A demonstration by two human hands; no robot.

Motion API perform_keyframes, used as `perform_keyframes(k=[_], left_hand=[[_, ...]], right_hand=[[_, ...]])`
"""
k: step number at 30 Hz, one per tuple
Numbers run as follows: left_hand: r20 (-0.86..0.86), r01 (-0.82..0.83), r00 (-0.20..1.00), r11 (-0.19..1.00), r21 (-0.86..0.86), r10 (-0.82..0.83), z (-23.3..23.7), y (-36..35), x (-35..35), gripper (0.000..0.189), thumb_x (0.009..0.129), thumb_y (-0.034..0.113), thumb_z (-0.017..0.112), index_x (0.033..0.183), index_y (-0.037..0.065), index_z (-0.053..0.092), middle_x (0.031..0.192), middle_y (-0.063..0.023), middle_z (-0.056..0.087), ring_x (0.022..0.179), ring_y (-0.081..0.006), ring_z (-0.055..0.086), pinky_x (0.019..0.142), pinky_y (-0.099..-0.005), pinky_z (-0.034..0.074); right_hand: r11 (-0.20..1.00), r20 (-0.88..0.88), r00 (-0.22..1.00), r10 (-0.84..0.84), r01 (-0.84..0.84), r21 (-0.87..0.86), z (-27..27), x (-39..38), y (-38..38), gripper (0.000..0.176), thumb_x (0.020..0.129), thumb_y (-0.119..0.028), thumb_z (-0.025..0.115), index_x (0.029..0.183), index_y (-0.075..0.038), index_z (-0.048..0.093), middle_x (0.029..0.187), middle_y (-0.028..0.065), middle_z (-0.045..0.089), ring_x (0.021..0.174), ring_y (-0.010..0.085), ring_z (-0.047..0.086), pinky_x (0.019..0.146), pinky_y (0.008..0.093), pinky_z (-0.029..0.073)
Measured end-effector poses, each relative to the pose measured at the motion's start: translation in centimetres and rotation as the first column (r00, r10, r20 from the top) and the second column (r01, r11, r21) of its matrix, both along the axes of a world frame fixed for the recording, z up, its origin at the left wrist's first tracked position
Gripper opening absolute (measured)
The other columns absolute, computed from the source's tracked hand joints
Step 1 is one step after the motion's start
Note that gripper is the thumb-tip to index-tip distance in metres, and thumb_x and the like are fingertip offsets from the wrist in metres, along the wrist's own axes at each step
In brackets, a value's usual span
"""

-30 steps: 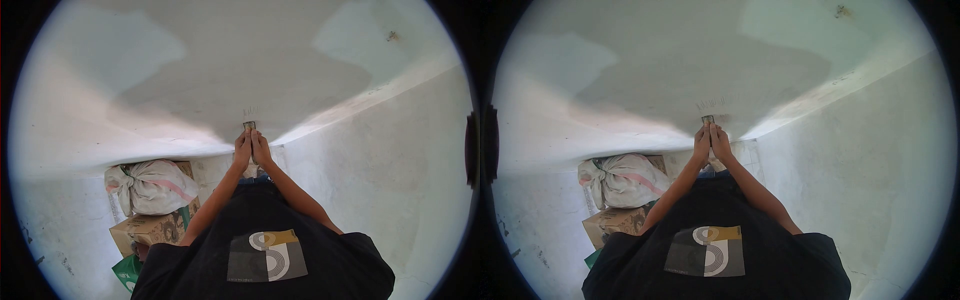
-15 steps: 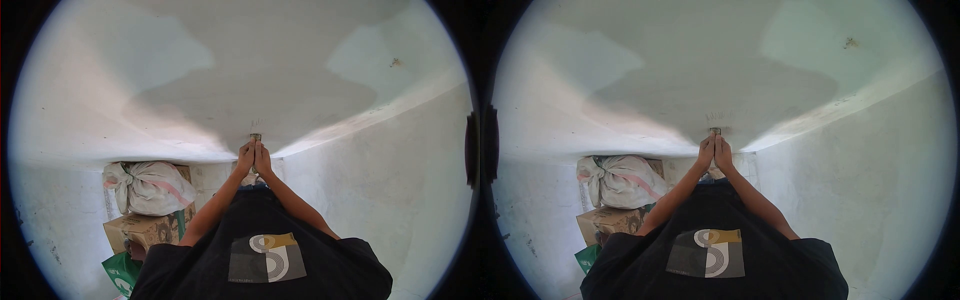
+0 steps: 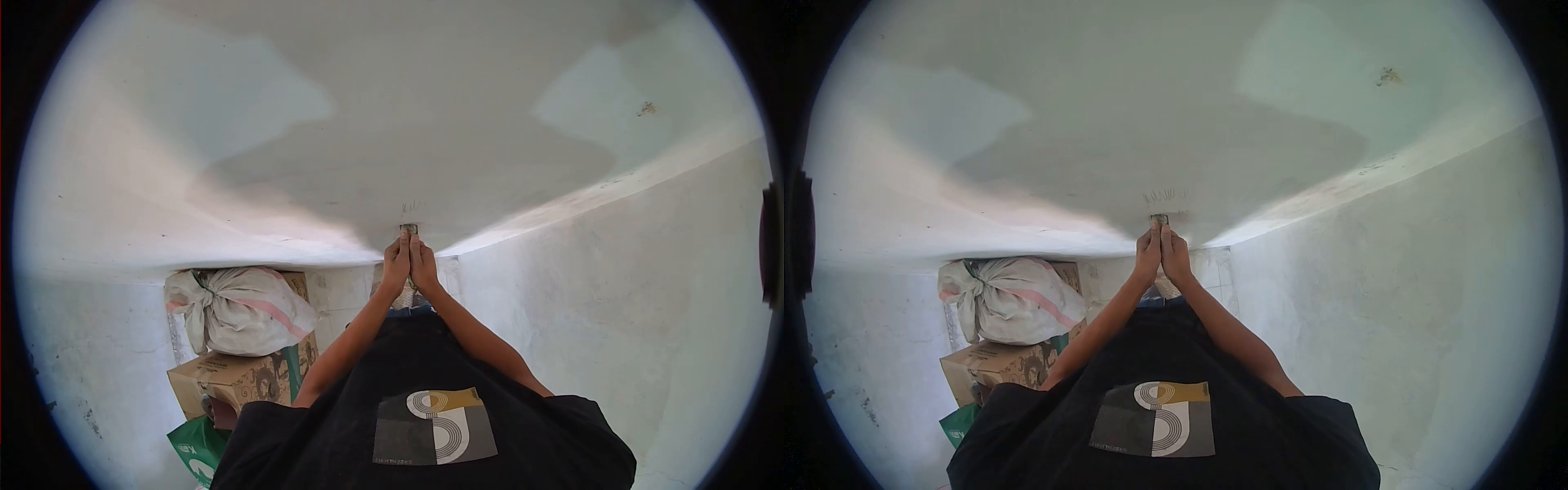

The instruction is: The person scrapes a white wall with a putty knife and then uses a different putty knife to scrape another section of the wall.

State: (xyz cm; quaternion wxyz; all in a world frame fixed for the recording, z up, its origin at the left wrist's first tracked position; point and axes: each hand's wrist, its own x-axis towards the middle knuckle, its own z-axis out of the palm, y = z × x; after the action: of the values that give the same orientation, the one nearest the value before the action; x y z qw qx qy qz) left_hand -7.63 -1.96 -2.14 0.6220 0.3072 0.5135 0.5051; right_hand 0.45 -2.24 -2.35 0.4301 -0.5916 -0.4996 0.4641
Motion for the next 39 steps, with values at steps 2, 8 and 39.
perform_keyframes(k=[2, 8, 39], left_hand=[[-0.017, 0.011, 1.000, 1.000, 0.023, -0.011, 0.0, 0.1, -0.1, 0.045, 0.103, 0.035, 0.041, 0.091, -0.002, 0.065, 0.082, -0.0054, 0.064, 0.078, -0.0121, 0.057, 0.073, -0.0265, 0.047], [-0.081, -0.007, 0.997, 1.000, 0.002, 0.008, 0.8, 0.6, 0.0, 0.046, 0.103, 0.035, 0.040, 0.090, -0.002, 0.064, 0.081, -0.0057, 0.065, 0.077, -0.0130, 0.058, 0.073, -0.0274, 0.048], [0.072, 0.018, 0.997, 0.999, -0.035, -0.015, 0.6, 0.8, -0.6, 0.046, 0.103, 0.037, 0.040, 0.086, 0.002, 0.065, 0.077, -0.0015, 0.061, 0.075, -0.0101, 0.054, 0.071, -0.0249, 0.046]], right_hand=[[1.000, -0.070, 0.998, 0.004, -0.006, -0.027, -1.0, 0.0, 0.3, 0.055, 0.103, -0.038, 0.035, 0.089, 0.008, 0.061, 0.070, 0.0181, 0.063, 0.066, 0.0222, 0.060, 0.063, 0.0359, 0.047], [0.997, 0.013, 1.000, -0.010, 0.009, 0.074, 1.9, -0.3, 1.0, 0.055, 0.103, -0.038, 0.036, 0.084, 0.007, 0.060, 0.070, 0.0162, 0.063, 0.066, 0.0190, 0.057, 0.061, 0.0355, 0.046], [0.995, 0.046, 0.996, -0.077, 0.074, 0.066, 0.2, -1.1, 1.0, 0.049, 0.102, -0.033, 0.041, 0.083, 0.008, 0.061, 0.061, 0.0187, 0.059, 0.059, 0.0157, 0.056, 0.055, 0.0367, 0.044]])
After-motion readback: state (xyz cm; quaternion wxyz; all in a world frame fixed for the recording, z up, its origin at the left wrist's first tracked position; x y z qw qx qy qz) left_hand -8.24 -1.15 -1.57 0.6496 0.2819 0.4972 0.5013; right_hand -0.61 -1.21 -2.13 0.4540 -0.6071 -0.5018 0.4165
